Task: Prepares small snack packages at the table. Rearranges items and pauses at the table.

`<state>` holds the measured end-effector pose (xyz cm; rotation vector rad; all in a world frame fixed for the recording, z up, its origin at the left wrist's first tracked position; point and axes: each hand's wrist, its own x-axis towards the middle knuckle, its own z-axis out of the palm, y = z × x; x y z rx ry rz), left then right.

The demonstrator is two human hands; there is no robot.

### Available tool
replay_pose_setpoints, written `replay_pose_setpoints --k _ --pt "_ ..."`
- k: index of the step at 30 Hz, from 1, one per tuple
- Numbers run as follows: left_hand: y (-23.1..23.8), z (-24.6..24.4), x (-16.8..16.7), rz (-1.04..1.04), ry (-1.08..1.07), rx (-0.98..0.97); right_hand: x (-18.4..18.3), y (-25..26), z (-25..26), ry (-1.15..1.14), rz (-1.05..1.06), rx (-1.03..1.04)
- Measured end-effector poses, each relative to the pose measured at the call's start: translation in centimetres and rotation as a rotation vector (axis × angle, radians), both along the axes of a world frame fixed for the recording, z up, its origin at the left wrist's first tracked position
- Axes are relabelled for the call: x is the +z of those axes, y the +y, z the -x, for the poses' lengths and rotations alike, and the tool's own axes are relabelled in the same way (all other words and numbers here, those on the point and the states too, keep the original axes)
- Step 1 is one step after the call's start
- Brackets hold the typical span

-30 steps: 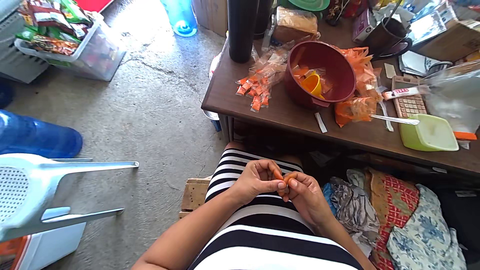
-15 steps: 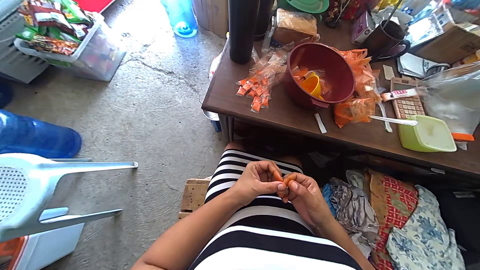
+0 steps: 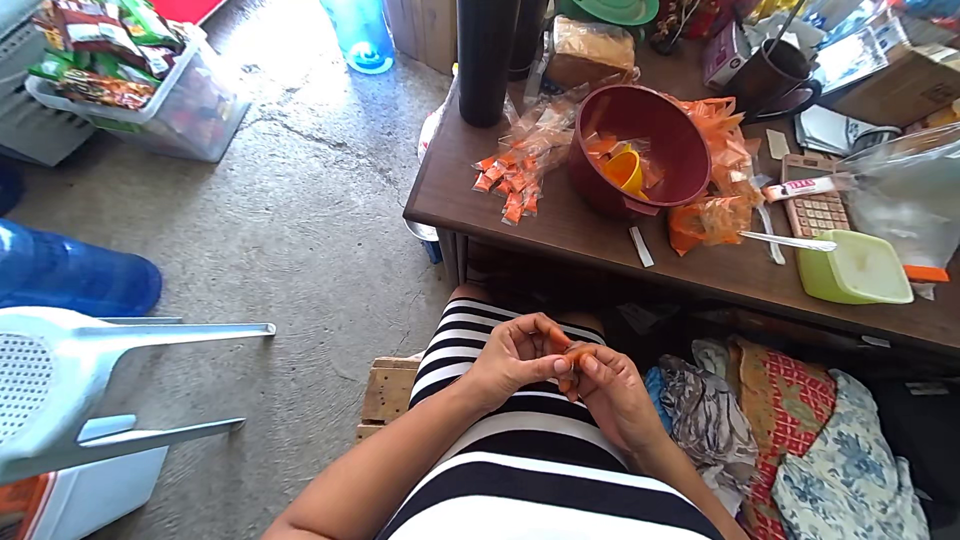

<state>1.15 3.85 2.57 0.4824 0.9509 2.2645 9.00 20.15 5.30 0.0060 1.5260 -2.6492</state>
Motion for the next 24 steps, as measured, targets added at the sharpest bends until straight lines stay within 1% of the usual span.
replay_pose_setpoints --k 3,5,9,11,15,17,20,24 --pt "0.06 -0.06 -0.24 0.039 0.051 0.065 0.0 0.14 -0.01 0.055 -0.145 -0.035" --pt "0.08 -0.14 -0.08 0.067 0.069 0.097 0.26 -0.13 -0.13 0.054 -0.248 -0.11" --pt "0.07 -0.27 -0.28 0.058 0.137 0.077 0.48 -0.43 -0.29 0.074 -0.376 -0.221" --pt "0.05 -0.29 -0.4 0.058 0.163 0.061 0.46 -0.45 -0.26 0.093 -0.393 -0.264" --pt "-0.02 -0.37 -0.38 0.074 0.142 0.047 0.39 -0.33 -0.14 0.115 -0.379 -0.308" --pt "-0.02 -0.38 -0.28 0.104 0.142 0.046 0.24 -0.19 -0.13 0.146 -0.432 -0.302" --pt "0.07 -0.35 0.09 0.16 0.138 0.067 0.32 -0.01 -0.19 0.163 -0.569 -0.303" --pt "0.29 -0.18 0.22 0.219 0.15 0.102 0.24 0.39 -0.16 0.169 -0.641 -0.334"
